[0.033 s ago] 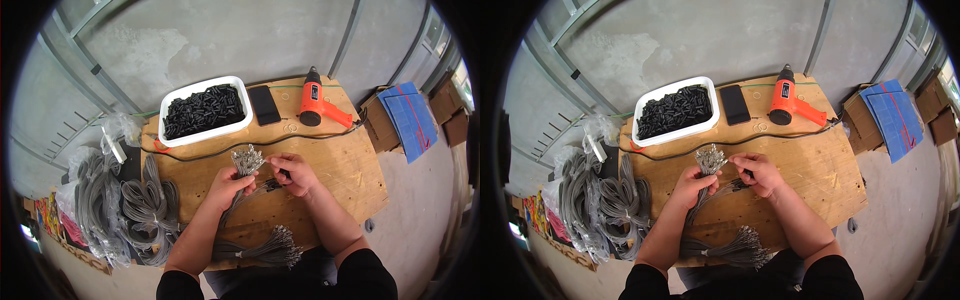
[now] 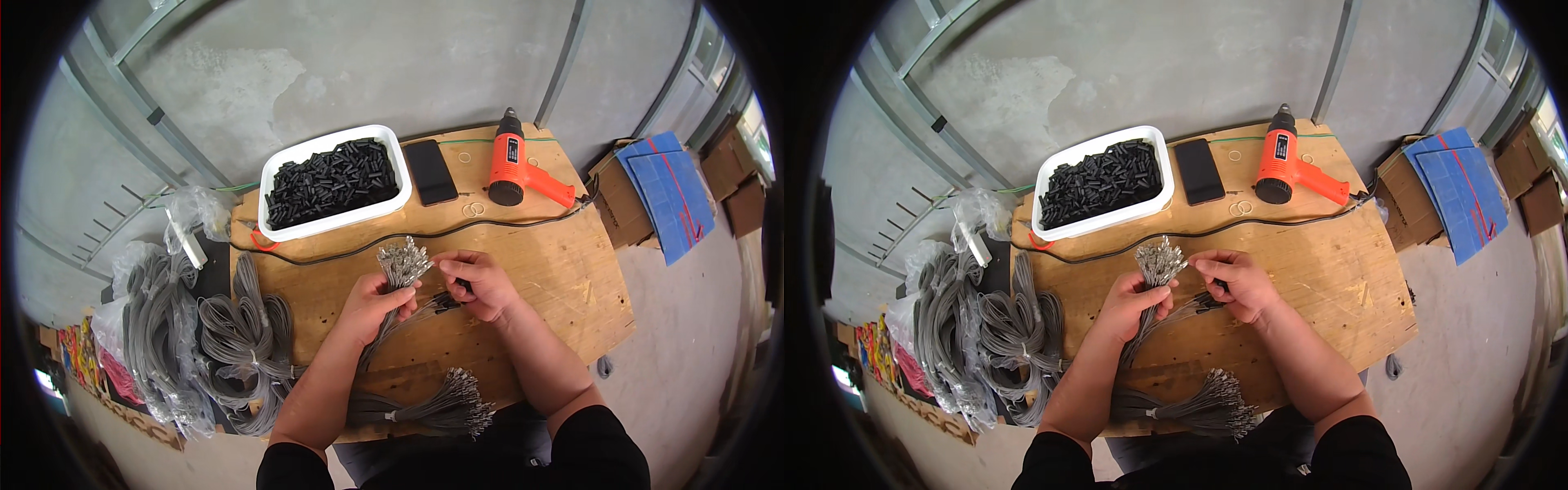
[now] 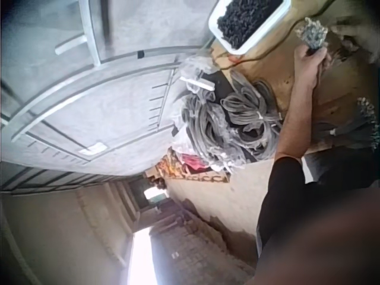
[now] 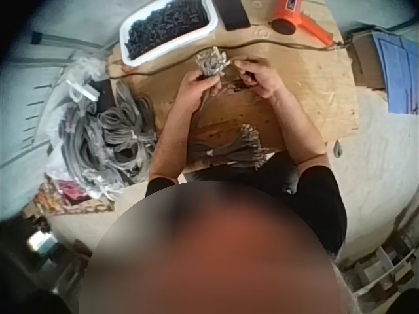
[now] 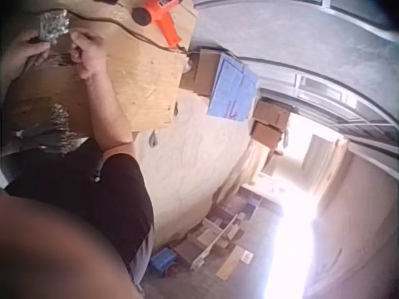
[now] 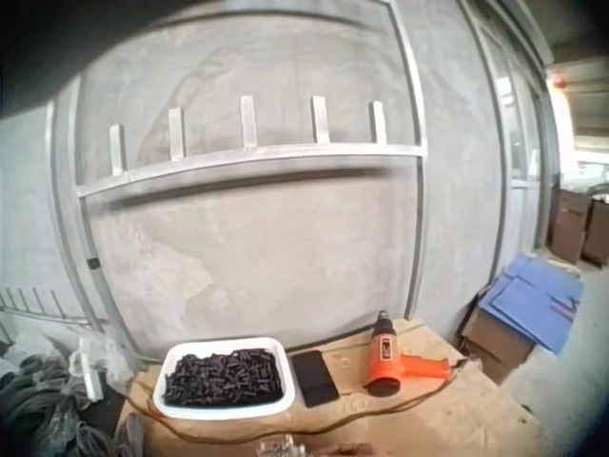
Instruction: Manually placing small black heat-shrink tubing pieces onto individual wire terminals.
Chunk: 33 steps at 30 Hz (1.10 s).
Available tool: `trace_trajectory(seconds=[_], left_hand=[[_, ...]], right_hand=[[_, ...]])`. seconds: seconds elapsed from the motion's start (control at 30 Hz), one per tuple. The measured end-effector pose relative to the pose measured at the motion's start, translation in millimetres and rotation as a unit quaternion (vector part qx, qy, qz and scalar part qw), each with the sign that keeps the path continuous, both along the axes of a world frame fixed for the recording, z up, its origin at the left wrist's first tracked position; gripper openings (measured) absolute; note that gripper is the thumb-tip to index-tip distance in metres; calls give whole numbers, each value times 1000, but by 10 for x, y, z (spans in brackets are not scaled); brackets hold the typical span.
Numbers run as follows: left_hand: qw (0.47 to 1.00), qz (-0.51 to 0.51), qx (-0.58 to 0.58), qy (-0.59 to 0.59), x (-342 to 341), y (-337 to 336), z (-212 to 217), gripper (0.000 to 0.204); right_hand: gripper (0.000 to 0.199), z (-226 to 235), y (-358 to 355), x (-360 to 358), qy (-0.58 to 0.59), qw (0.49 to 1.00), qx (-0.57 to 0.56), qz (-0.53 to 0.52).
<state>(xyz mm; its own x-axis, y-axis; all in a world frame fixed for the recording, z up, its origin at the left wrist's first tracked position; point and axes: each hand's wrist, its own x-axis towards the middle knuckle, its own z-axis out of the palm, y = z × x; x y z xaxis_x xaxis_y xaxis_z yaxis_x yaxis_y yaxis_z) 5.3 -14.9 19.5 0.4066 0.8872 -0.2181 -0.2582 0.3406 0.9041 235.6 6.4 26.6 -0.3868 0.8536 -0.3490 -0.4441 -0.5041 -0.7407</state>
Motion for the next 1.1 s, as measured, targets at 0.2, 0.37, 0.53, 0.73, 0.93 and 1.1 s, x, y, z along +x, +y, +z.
trace_trajectory(seconds=[0.2,0.37,0.53,0.73,0.93,1.1], left_hand=[[1000,-15,-11,23,43,11,-19,20],[991,-36,38,127,103,-12,-8,19],[995,-28,-10,96,71,-10,-19,22],[999,-10,-49,5,42,-10,56,31],[999,-36,-30,-10,14,-18,45,33],[999,-6,-10,30,14,-3,5,28]], right_hand=[[15,-65,-52,-87,-16,999,42,-17],[6,-43,-93,-157,-41,995,87,-38],[9,-30,-90,-150,-76,989,106,-69],[18,-20,-23,-79,-49,996,30,-70],[17,-33,-61,-114,-16,999,31,-22],[11,-59,-62,-117,-33,997,63,-21]])
